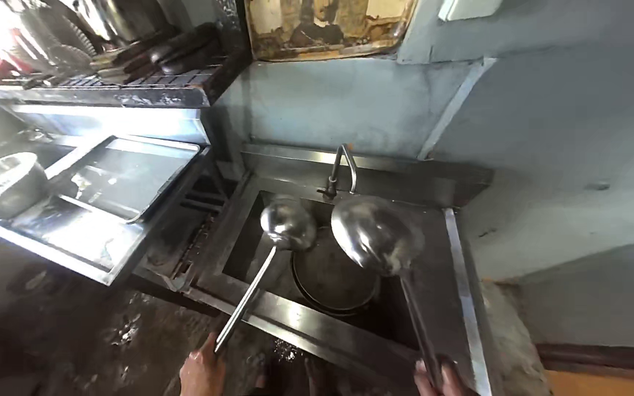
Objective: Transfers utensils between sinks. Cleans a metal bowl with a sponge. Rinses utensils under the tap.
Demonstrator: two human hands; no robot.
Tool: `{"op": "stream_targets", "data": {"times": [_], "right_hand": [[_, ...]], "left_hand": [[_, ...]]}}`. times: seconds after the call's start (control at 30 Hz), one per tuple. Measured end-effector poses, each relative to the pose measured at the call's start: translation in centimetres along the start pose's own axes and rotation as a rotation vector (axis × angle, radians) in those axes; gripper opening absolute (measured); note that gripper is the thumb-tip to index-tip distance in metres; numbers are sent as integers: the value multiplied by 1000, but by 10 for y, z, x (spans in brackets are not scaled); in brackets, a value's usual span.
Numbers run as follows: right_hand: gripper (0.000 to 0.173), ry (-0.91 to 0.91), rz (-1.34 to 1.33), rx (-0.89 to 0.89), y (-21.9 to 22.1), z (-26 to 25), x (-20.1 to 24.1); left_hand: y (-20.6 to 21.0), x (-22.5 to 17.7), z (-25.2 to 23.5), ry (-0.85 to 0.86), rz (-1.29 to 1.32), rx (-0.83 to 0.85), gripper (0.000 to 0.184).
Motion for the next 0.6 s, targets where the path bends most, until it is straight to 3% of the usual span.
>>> {"op": "stream_targets", "data": {"times": [0.17, 0.37, 0.6], "right_hand": [[45, 44, 195, 153, 19, -3, 38], [38, 108, 110, 75, 51, 23, 95], [31, 127, 155, 9, 82, 47, 191]], "left_hand": [[-10, 16, 2, 31, -84, 70, 33], [-43, 110, 8, 39, 43, -36, 32], [-84, 220, 16, 18, 257, -120, 31]]}}
Point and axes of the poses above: each hand's wrist, its own z-axis away from the middle knuckle, its own y-axis out of the palm, x = y × z, the point moved 8 cm from there along -z, towards the middle knuckle, and after that the axes turned 14 degrees about z, right-handed, at the moved point
